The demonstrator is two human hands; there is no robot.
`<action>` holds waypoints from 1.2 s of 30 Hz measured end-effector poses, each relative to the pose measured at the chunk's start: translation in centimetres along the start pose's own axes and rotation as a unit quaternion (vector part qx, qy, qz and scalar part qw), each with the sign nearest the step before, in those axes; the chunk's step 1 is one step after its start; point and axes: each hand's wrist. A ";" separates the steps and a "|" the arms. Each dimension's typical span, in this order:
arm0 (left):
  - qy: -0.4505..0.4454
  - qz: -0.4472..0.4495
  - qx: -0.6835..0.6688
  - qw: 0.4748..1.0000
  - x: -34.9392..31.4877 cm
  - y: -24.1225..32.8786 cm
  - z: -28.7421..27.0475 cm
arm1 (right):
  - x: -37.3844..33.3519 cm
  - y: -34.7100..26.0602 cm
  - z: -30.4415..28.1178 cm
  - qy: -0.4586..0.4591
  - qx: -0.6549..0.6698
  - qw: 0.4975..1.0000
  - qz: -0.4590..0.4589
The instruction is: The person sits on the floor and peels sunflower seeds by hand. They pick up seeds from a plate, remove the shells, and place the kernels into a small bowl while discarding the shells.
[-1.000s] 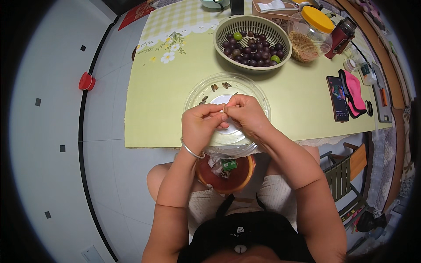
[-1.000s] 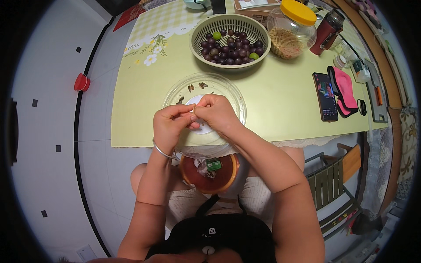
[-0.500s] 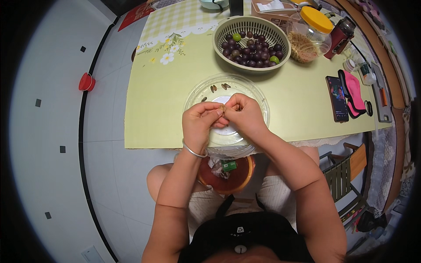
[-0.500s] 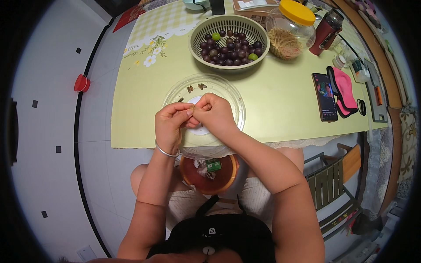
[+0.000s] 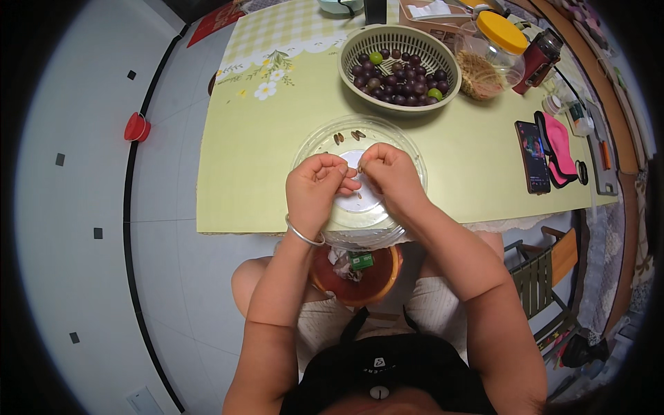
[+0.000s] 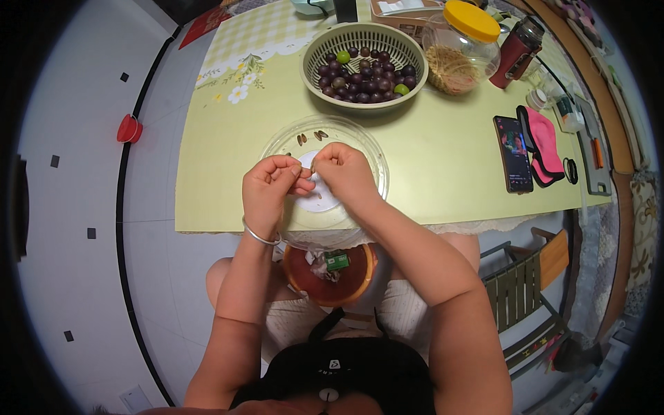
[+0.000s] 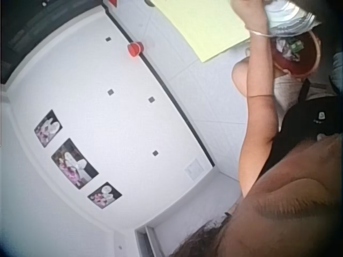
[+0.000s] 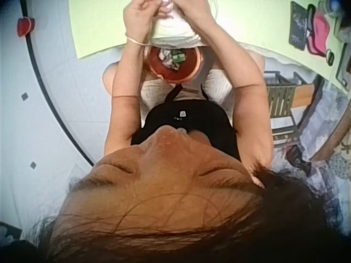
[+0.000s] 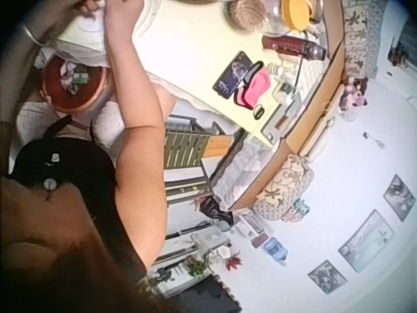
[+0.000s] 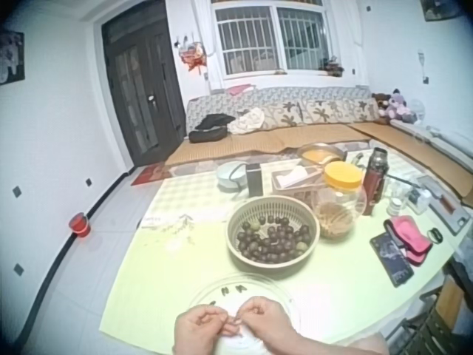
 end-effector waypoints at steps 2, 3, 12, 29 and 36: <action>0.004 -0.006 0.018 1.000 0.2 0.0 -0.3 | 0.7 -0.6 -0.9 -0.059 0.128 0.989 0.043; 0.000 0.000 0.033 0.999 0.4 -0.2 -0.6 | 0.8 -0.9 -1.0 -0.089 0.192 0.975 0.064; -0.010 0.288 0.436 0.853 0.7 -0.9 -1.6 | 1.7 -2.1 -2.3 -0.143 0.279 0.948 0.050; -0.038 0.246 0.293 0.923 0.1 0.7 -1.0 | 1.0 -0.9 -0.6 -0.139 0.137 0.965 0.173; -0.001 0.250 0.334 0.909 1.0 1.3 -1.4 | 1.3 -1.0 -1.1 -0.127 0.201 0.949 0.207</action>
Point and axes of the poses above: each hand's wrist, its own x-axis towards the middle knuckle, its own z-axis out of the palm, y = z × x, and after that the axes turned 6 degrees about y, right-handed
